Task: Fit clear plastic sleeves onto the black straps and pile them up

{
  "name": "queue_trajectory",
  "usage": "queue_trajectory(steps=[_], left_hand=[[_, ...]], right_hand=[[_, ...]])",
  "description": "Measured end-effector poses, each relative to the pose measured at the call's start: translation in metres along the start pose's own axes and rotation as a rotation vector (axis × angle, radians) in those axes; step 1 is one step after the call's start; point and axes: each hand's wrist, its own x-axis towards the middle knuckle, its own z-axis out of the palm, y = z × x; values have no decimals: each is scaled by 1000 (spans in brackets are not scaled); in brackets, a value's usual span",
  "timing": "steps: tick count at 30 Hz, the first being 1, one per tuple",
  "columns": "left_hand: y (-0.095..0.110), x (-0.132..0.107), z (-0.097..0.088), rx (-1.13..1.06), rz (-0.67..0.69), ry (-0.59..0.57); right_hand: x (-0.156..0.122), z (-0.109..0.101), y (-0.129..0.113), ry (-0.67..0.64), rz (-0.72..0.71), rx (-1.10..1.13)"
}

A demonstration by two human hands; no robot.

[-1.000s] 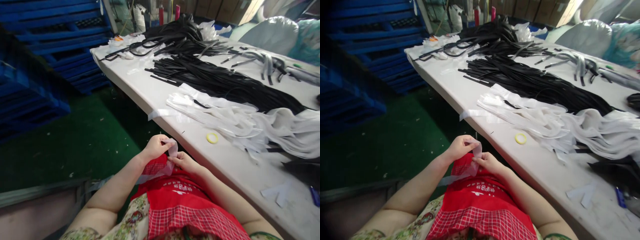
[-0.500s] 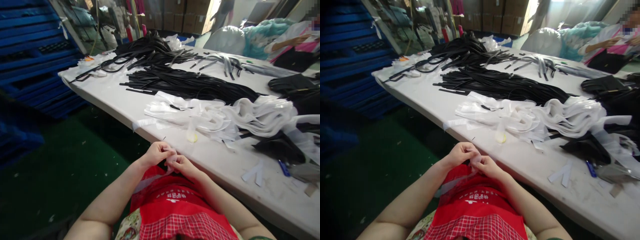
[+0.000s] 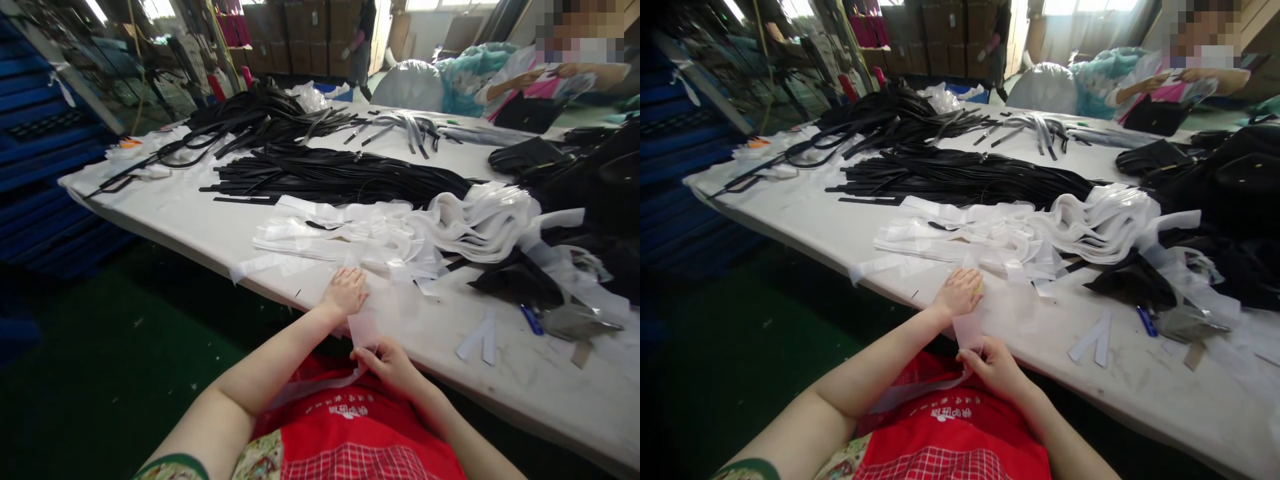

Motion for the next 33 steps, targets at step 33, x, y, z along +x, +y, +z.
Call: queue_trajectory(steps=[33], left_hand=[[26, -38, -58, -803, -172, 158]], right_hand=[[5, -16, 12, 87, 136, 281]])
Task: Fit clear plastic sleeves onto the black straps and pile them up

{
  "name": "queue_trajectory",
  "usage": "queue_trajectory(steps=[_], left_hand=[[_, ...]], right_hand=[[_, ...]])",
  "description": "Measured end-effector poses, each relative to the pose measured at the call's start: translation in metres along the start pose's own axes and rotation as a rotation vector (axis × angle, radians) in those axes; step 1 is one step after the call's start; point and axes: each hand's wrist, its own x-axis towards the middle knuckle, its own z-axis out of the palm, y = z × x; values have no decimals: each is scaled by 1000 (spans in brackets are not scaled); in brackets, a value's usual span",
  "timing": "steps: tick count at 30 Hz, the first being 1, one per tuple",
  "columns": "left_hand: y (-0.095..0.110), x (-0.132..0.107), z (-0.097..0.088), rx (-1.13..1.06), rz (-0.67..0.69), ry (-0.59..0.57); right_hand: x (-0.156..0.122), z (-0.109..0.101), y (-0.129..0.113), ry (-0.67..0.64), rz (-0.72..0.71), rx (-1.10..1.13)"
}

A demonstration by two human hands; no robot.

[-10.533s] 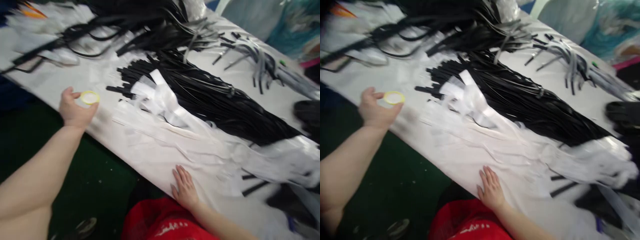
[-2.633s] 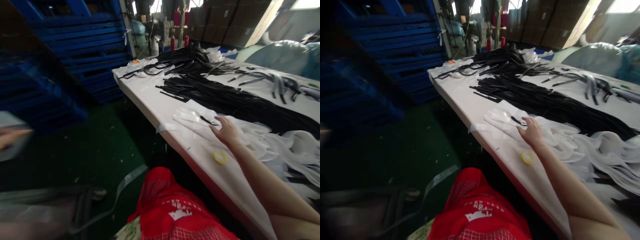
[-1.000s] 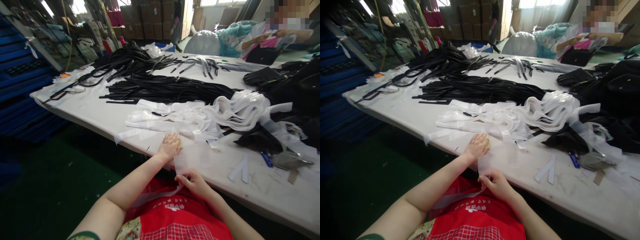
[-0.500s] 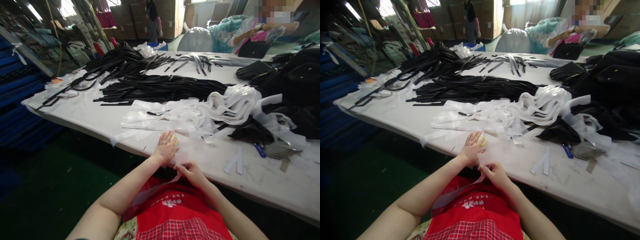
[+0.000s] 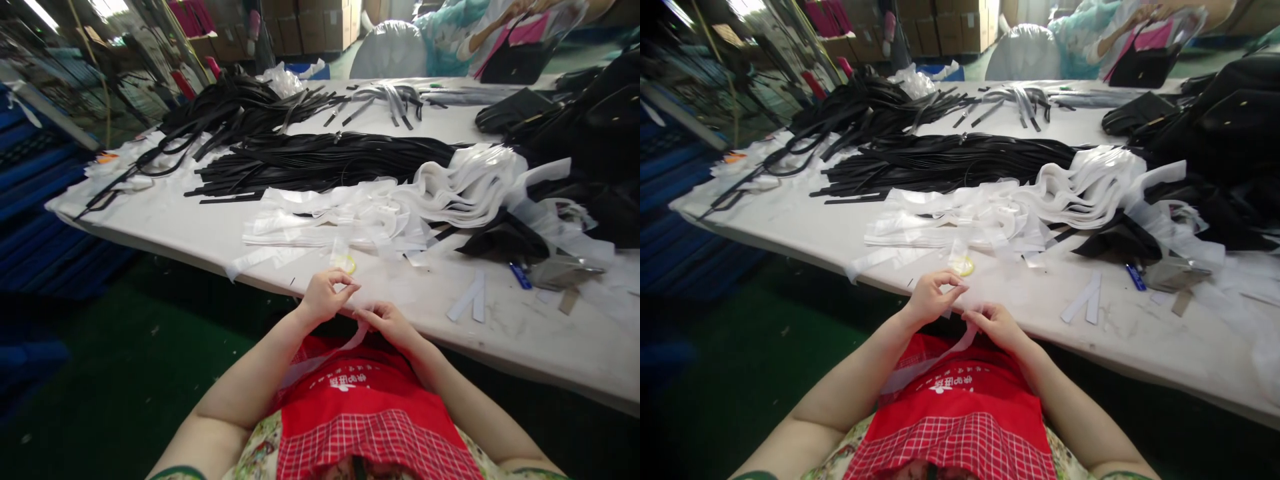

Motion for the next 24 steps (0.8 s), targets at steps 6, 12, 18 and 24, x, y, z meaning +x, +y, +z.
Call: queue_trajectory(steps=[6, 12, 18, 24], left_hand=[[7, -2, -3, 37, -58, -64], [13, -5, 1, 10, -96, -113], [16, -3, 6, -114, -180, -140], [14, 0, 22, -149, -10, -269]], right_hand=[[-1, -1, 3, 73, -85, -12], [-7, -1, -1, 52, -119, -8], [-16, 0, -6, 39, -153, 24], [-23, -16, -11, -48, -182, -161]])
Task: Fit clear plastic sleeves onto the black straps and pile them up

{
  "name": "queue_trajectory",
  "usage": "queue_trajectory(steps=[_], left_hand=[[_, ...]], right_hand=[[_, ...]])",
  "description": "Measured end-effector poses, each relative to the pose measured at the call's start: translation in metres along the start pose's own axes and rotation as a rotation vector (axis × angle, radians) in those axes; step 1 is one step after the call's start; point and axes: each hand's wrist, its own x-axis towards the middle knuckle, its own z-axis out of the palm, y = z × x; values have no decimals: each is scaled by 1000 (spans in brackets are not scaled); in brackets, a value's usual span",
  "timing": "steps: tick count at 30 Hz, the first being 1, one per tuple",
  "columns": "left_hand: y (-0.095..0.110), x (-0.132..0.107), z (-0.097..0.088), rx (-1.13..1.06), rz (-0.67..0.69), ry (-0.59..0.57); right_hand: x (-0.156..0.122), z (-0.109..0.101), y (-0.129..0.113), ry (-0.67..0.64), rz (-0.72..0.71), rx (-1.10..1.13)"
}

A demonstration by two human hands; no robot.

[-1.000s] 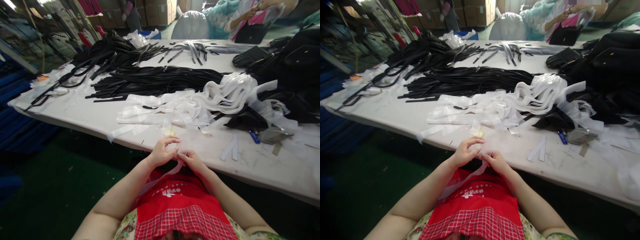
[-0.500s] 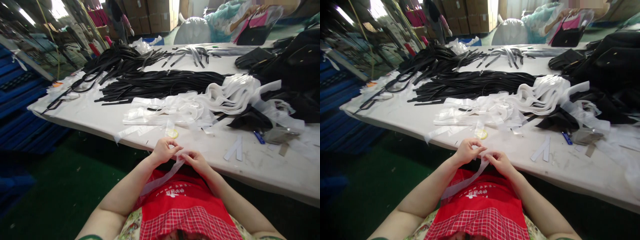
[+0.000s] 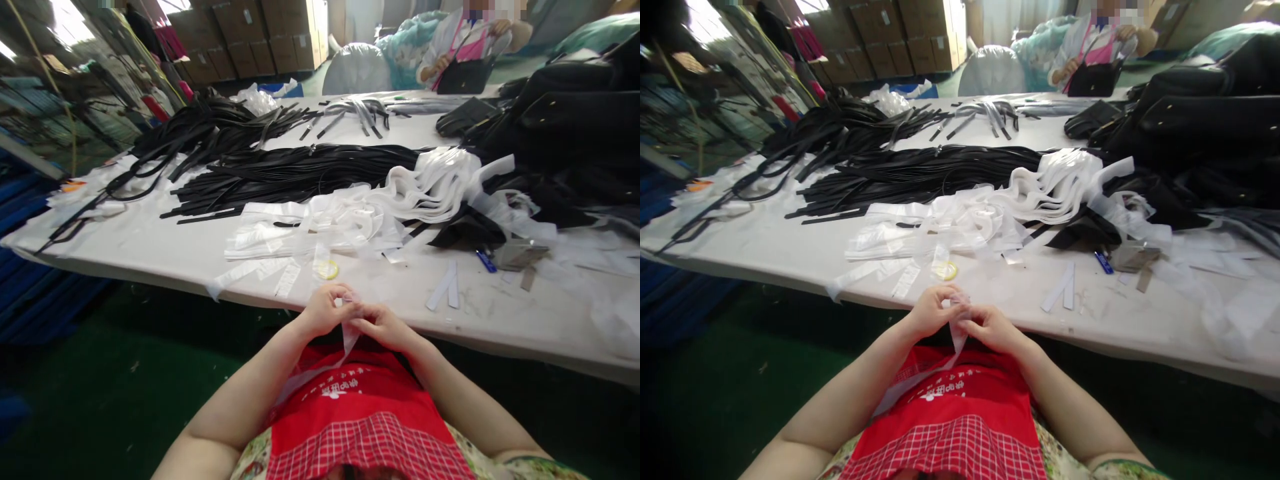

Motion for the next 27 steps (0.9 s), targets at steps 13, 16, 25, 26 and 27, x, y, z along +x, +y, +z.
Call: queue_trajectory(steps=[13, 16, 25, 26, 27], left_hand=[[-32, 38, 49, -233, -276, 23], [-32, 45, 51, 122, -142, 59], [0, 63, 31, 560, 204, 1], [4, 64, 26, 535, 215, 53], [8, 63, 20, 498, 218, 114]], right_hand=[[-5, -82, 37, 205, -73, -1137], [-2, -85, 33, 305, -104, -1010], [3, -95, -31, 413, -295, -916], [4, -96, -38, 450, -319, -889], [6, -98, -44, 485, -340, -863]])
